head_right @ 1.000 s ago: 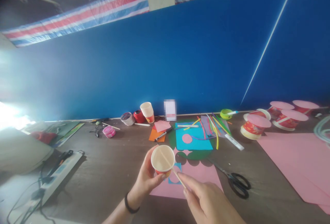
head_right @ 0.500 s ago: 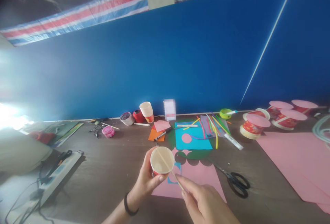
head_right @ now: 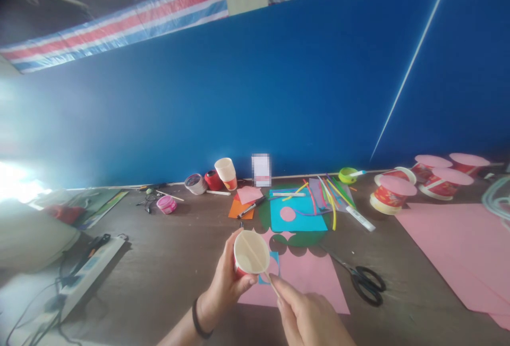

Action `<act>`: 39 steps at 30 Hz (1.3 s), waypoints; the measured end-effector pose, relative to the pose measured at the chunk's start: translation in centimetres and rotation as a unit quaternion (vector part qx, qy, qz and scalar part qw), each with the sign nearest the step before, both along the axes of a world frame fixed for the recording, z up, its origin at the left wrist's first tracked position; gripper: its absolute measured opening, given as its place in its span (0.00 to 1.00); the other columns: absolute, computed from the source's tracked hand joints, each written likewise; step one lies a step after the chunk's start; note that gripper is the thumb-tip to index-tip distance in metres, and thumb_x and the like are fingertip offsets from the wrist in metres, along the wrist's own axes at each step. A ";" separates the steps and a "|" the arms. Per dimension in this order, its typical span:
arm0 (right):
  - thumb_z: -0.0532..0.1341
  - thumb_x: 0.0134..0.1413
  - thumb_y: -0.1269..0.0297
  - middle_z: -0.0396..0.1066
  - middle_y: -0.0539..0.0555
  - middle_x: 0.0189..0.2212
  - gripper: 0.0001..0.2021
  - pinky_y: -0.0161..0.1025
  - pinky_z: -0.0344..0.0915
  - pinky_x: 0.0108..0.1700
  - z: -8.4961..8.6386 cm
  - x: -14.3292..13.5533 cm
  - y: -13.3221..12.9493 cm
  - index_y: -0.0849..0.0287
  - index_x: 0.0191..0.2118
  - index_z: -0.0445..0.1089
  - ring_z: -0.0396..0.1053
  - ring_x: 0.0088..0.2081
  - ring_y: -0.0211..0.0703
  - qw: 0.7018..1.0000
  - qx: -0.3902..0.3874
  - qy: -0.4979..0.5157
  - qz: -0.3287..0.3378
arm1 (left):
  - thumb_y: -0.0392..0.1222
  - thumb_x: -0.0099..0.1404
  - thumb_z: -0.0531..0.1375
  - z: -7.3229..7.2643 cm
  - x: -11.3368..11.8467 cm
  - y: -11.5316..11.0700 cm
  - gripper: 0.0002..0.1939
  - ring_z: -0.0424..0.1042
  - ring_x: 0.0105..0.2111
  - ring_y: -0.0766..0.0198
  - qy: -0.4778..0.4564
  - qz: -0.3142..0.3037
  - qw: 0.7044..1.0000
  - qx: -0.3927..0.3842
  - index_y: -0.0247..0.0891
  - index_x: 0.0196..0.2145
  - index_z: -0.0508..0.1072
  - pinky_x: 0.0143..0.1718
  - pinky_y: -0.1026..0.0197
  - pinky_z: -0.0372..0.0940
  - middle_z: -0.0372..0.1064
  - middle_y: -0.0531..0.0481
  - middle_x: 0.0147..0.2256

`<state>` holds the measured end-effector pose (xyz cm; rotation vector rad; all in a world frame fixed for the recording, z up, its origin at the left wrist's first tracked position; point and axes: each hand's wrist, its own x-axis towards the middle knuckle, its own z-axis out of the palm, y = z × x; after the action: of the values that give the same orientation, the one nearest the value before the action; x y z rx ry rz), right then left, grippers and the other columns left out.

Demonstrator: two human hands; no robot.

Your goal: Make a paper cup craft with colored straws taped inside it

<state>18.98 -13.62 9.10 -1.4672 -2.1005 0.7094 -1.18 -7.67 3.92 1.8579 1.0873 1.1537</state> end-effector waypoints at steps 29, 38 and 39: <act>0.48 0.57 0.66 0.73 0.52 0.18 0.20 0.34 0.61 0.23 -1.4 -1.1 0.1 0.52 0.53 0.67 0.70 0.20 0.44 0.999 0.016 -0.016 -0.027 | 0.60 0.55 0.59 0.4 -0.6 0.5 0.40 0.64 0.47 0.49 0.015 -0.023 0.999 -0.020 0.37 0.58 0.49 0.47 0.48 0.60 0.60 0.38 0.50; 0.48 0.58 0.54 0.68 0.51 0.17 0.21 0.32 0.61 0.24 -1.1 -1.1 0.9 0.56 0.49 0.70 0.64 0.20 0.38 0.974 -0.118 0.192 -0.004 | 0.60 0.57 0.57 0.9 -0.6 0.4 0.39 0.65 0.45 0.50 0.009 -0.036 0.999 -0.017 0.38 0.58 0.48 0.46 0.50 0.61 0.61 0.39 0.48; 0.49 0.57 0.52 0.62 0.48 0.14 0.23 0.30 0.58 0.21 -0.9 -1.0 1.1 0.59 0.49 0.70 0.59 0.17 0.35 0.954 -0.178 0.241 0.000 | 0.60 0.57 0.57 1.0 -0.6 0.4 0.38 0.65 0.45 0.50 0.008 -0.034 0.999 -0.019 0.38 0.58 0.48 0.45 0.50 0.61 0.62 0.39 0.48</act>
<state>17.96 -12.57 8.16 -1.2927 -1.6533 1.3509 -1.82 -7.28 4.90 1.8633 1.0396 1.0751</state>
